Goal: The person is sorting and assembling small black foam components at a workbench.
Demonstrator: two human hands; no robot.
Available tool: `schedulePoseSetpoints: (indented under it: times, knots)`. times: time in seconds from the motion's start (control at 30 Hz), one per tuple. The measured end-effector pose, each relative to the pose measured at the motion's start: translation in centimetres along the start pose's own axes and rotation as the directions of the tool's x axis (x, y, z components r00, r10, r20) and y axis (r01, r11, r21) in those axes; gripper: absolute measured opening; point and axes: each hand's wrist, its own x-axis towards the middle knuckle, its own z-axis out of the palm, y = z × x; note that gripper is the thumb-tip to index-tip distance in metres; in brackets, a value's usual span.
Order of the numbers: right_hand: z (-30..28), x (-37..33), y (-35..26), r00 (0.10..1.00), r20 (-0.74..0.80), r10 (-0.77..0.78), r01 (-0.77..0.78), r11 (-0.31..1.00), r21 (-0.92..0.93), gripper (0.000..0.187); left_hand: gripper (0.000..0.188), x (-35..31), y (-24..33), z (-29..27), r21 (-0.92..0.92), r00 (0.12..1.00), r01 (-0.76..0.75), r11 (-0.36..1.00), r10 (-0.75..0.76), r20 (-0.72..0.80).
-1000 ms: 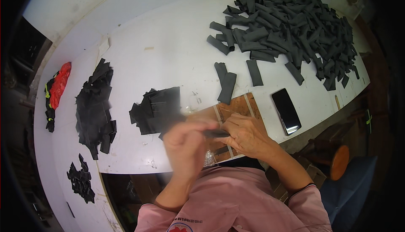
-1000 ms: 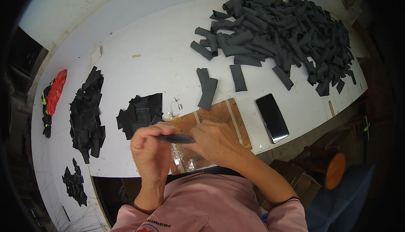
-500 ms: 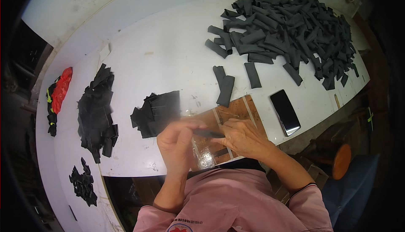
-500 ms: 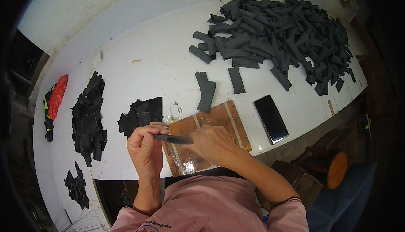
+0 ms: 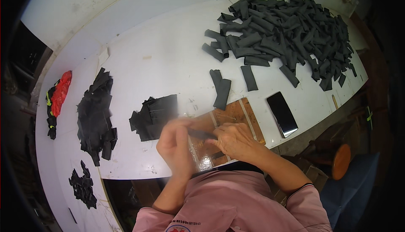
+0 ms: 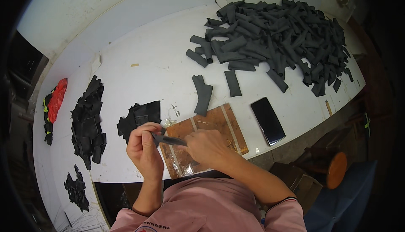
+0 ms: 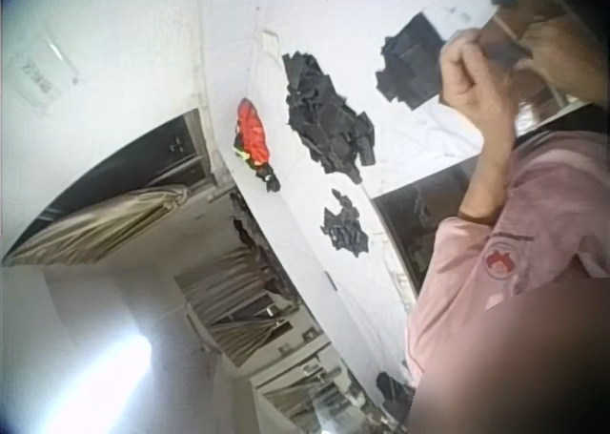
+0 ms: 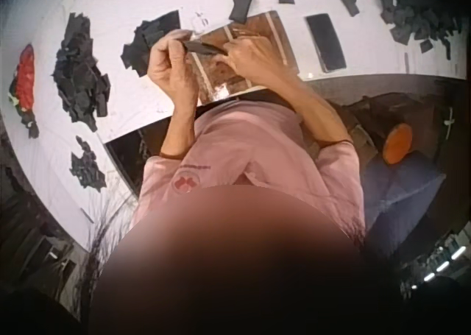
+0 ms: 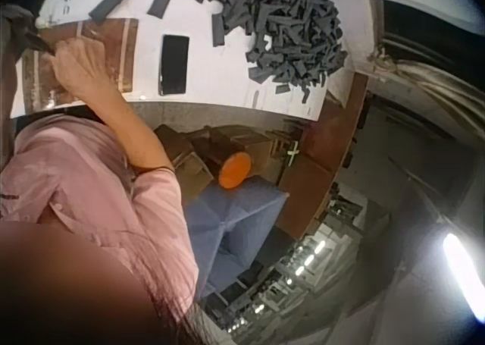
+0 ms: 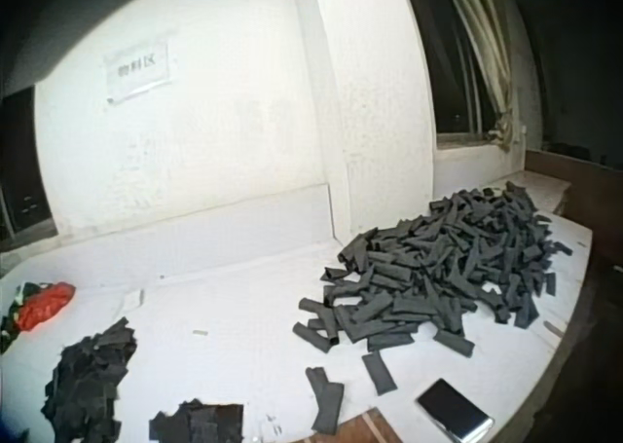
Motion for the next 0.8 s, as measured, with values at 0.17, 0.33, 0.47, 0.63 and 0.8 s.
schedulePoseSetpoints:
  times: [0.17, 0.33, 0.47, 0.63, 0.8]
  knots:
    - [-3.1, 0.1, -3.6, 0.911, -0.343, -0.230, 0.145, 0.956, -0.256, 0.013, 0.056, -2.8, 1.9, 0.8, 0.017, 0.928, -0.371, 0.928, 0.370, 0.036]
    - [-2.7, -0.3, -5.6, 0.911, -0.300, -0.282, 0.184, 0.931, -0.315, 0.010, 0.028, -2.6, 3.5, 1.0, 0.256, 0.960, -0.279, 0.926, 0.278, 0.041]
    - [-6.8, -1.6, -6.3, 0.973, -0.156, -0.173, 0.196, 0.969, 0.149, 0.014, 0.021, -1.3, 5.7, -1.0, -0.278, 0.992, 0.108, 0.954, -0.083, 0.100]
    - [-7.9, -0.5, -6.7, 0.917, -0.391, 0.078, 0.258, 0.631, 0.731, 0.019, 0.019, -1.2, 6.1, -2.4, -0.247, 0.914, 0.221, 0.944, -0.112, 0.389]
    - [-6.8, -0.3, -6.7, 0.943, -0.226, 0.244, 0.064, 0.536, 0.842, 0.011, 0.018, -1.9, 6.9, -1.3, -0.292, 0.944, 0.204, 0.935, -0.109, 0.311]
